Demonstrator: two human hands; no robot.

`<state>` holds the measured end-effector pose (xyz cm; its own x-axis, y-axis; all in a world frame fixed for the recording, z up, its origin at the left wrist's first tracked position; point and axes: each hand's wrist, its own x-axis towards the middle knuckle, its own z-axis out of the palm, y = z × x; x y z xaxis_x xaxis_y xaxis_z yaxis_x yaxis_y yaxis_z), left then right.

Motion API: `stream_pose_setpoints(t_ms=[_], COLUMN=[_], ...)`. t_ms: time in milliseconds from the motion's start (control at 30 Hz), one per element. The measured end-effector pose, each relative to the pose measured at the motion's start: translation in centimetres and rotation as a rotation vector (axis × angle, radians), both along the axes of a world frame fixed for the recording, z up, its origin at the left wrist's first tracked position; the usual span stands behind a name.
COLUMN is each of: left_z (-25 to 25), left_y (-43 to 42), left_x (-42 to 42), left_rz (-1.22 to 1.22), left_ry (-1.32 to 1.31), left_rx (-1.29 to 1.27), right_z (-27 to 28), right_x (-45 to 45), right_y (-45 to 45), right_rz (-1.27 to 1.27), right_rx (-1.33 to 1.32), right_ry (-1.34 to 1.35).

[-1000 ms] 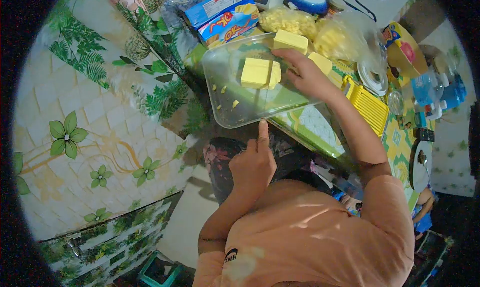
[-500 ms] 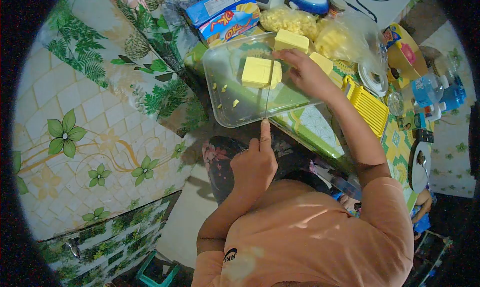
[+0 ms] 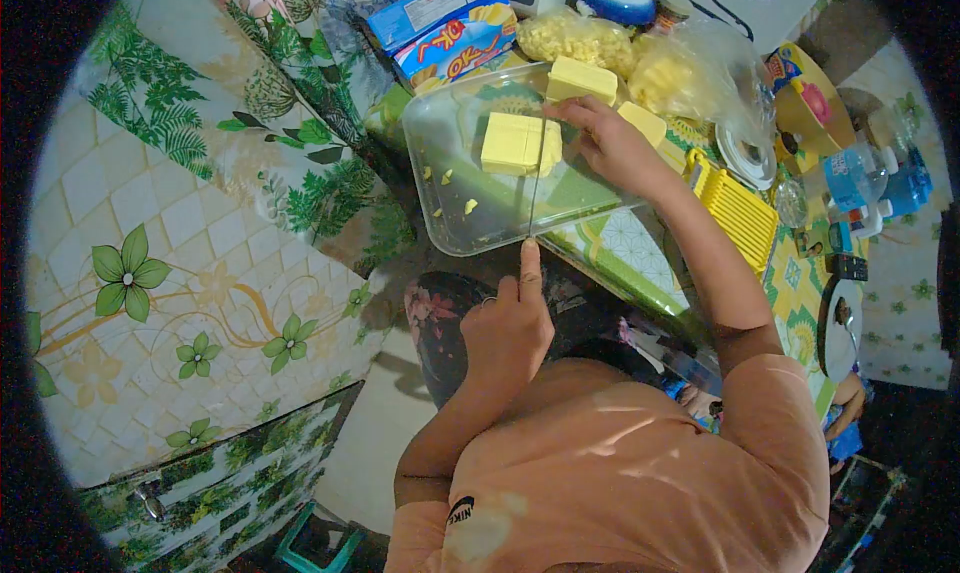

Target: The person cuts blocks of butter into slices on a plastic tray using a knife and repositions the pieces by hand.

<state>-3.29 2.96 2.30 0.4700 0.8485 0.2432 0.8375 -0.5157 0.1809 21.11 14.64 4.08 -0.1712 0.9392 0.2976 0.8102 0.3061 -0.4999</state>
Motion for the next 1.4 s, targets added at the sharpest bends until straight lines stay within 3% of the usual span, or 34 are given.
stream_pose_setpoints(t_ms=[667, 933, 1033, 1400], left_z=[0.2, 0.9, 1.4, 1.4], left_y=[0.4, 0.9, 0.8, 1.4], left_x=[-0.6, -1.0, -0.9, -1.5], left_rz=[-0.023, -0.074, -0.016, -0.006], left_ry=[0.020, 0.082, 0.072, 0.073], left_rx=[-0.051, 0.087, -0.052, -0.041], right_z=[-0.2, -0.3, -0.5, -0.4], right_x=[-0.2, -0.3, -0.1, 0.0], right_y=[0.2, 0.2, 0.2, 0.5], right_rz=[-0.053, -0.074, -0.071, -0.070], right_rx=[-0.131, -0.156, -0.150, -0.165], right_ry=[-0.035, -0.053, -0.049, -0.044])
